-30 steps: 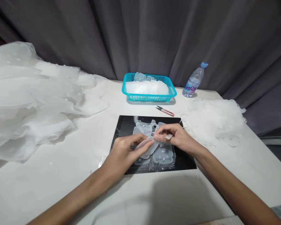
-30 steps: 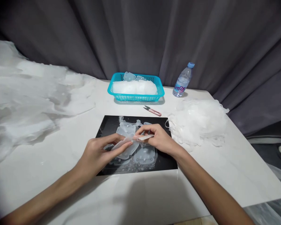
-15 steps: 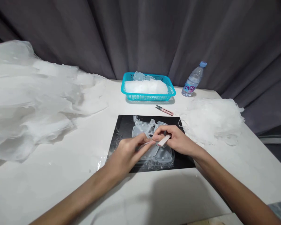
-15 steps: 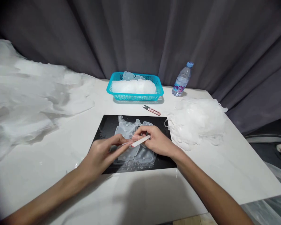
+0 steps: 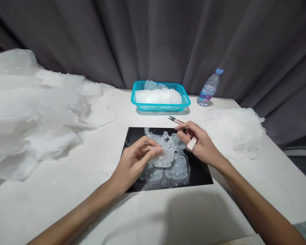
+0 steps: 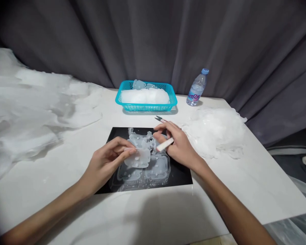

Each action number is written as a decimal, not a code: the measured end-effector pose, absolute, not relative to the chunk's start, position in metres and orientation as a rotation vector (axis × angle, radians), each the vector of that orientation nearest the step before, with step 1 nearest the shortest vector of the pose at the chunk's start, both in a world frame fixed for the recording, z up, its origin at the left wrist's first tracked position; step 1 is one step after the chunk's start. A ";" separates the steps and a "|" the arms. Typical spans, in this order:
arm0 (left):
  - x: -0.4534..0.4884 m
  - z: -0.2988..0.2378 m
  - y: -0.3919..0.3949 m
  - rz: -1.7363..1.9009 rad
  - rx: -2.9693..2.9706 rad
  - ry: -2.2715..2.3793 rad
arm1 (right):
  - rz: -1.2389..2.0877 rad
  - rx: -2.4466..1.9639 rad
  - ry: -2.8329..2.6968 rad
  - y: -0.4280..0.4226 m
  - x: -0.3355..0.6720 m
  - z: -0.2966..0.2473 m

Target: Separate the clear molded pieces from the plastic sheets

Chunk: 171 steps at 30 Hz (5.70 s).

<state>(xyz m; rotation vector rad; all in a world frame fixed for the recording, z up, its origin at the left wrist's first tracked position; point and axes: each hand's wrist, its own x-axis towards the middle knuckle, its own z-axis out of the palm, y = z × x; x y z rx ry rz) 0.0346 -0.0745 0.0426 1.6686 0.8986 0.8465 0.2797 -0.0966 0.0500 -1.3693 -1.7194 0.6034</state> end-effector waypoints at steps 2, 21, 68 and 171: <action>0.034 0.042 -0.074 0.911 1.645 0.881 | 0.686 -1.204 -1.861 -0.105 0.274 0.059; 0.028 0.037 -0.075 1.046 1.779 0.780 | 0.345 -0.925 -1.870 -0.112 0.264 0.056; 0.039 0.022 -0.064 0.737 1.415 0.846 | 0.999 -1.203 -1.560 -0.103 0.263 0.035; 0.020 0.027 -0.044 0.531 2.851 0.569 | 1.058 -1.135 -1.923 -0.152 0.267 0.020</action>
